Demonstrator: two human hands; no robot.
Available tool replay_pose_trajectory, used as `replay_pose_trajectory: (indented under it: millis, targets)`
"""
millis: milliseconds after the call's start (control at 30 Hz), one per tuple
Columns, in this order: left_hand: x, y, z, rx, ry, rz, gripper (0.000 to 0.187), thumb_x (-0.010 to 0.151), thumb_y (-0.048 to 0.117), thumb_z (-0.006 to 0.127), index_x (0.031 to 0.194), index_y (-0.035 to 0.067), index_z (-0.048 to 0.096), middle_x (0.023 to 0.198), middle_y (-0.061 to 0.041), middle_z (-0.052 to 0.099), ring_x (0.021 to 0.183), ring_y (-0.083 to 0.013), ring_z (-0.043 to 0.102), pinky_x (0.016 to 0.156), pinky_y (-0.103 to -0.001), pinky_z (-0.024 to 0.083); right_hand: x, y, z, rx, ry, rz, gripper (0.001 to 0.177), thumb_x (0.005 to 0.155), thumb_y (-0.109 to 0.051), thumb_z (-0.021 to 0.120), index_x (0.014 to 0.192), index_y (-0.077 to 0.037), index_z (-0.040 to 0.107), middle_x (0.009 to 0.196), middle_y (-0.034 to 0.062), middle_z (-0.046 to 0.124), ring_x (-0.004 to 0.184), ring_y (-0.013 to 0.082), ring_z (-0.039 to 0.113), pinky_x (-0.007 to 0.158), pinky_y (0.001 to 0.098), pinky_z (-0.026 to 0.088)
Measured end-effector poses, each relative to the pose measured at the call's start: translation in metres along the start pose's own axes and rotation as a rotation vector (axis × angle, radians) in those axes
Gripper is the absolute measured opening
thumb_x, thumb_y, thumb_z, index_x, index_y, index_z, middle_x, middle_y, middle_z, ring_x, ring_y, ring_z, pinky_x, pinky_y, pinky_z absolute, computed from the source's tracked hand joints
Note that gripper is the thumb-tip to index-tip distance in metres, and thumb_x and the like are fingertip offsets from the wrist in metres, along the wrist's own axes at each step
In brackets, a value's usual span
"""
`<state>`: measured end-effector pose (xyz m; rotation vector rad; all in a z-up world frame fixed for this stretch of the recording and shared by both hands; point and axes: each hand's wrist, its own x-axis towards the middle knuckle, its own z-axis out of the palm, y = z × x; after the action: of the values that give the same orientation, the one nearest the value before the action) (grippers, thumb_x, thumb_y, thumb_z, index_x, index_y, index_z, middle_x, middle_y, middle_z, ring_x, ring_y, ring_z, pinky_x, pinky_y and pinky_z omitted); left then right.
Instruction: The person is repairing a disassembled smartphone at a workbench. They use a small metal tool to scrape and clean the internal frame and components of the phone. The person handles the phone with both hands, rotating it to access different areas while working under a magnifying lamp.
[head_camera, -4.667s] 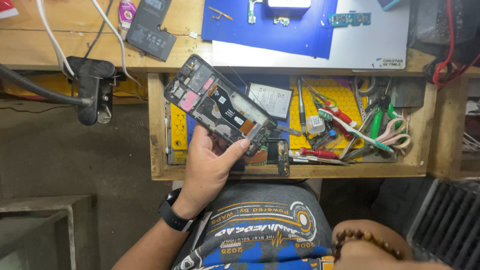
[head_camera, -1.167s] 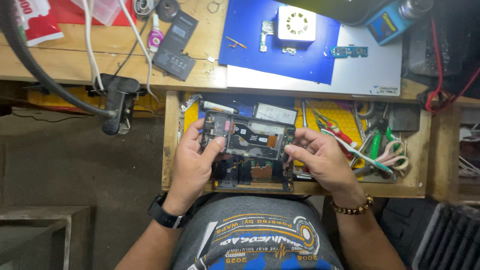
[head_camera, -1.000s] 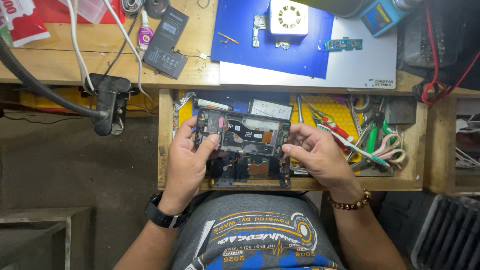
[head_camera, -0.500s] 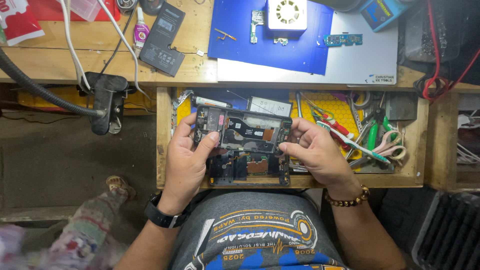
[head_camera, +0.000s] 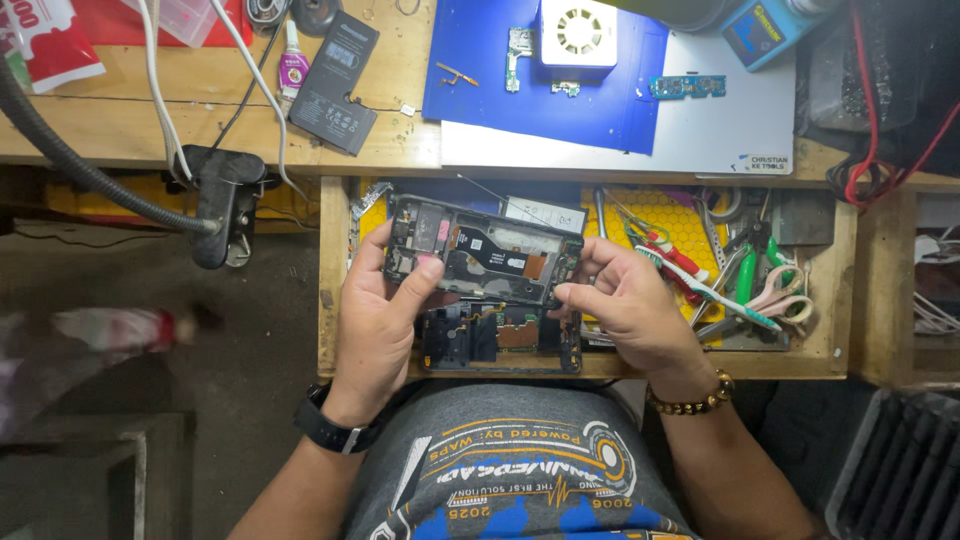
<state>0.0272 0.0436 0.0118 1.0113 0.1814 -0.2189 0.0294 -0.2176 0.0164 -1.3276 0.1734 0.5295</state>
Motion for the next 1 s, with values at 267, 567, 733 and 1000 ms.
replay_pose_trajectory:
  millis: [267,567,733,1000]
  targets:
    - [-0.014,-0.028,0.017,-0.124,-0.178,-0.115,0.027,0.093,0.0,0.071,0.12,0.001,0.066,0.113,-0.007,0.074,0.103,-0.0135,0.07,0.093,-0.028,0.055,-0.002,0.001,0.036,0.123,0.0,-0.047,0.039,0.091,0.005,0.066,0.129,0.005,0.058,0.117,0.0118,0.07,0.106,0.0158,0.067,0.093,0.0307,0.055]
    - [-0.018,-0.03,0.018,-0.035,-0.097,-0.135,0.019,0.093,0.002,0.072,0.112,0.0,0.07,0.103,-0.006,0.076,0.091,-0.0106,0.07,0.081,-0.026,0.056,-0.003,0.005,0.047,0.107,-0.007,-0.084,0.037,0.09,0.006,0.067,0.126,0.005,0.058,0.116,0.011,0.069,0.107,0.0155,0.067,0.094,0.0312,0.055]
    - [-0.019,-0.031,0.021,0.002,-0.063,-0.122,0.017,0.093,0.002,0.073,0.109,0.0,0.071,0.099,-0.005,0.076,0.087,-0.0094,0.069,0.077,-0.025,0.055,0.0,0.01,0.048,0.095,0.007,-0.095,0.032,0.092,0.005,0.067,0.124,0.005,0.059,0.112,0.0108,0.069,0.101,0.0154,0.067,0.09,0.0311,0.056]
    - [-0.019,-0.03,0.025,0.015,-0.02,-0.11,0.016,0.092,0.002,0.073,0.108,0.0,0.072,0.097,-0.004,0.075,0.085,-0.0082,0.068,0.075,-0.024,0.055,0.001,0.013,0.049,0.073,0.032,-0.109,0.031,0.092,0.005,0.067,0.122,0.004,0.059,0.111,0.0101,0.069,0.101,0.0136,0.067,0.091,0.0291,0.055]
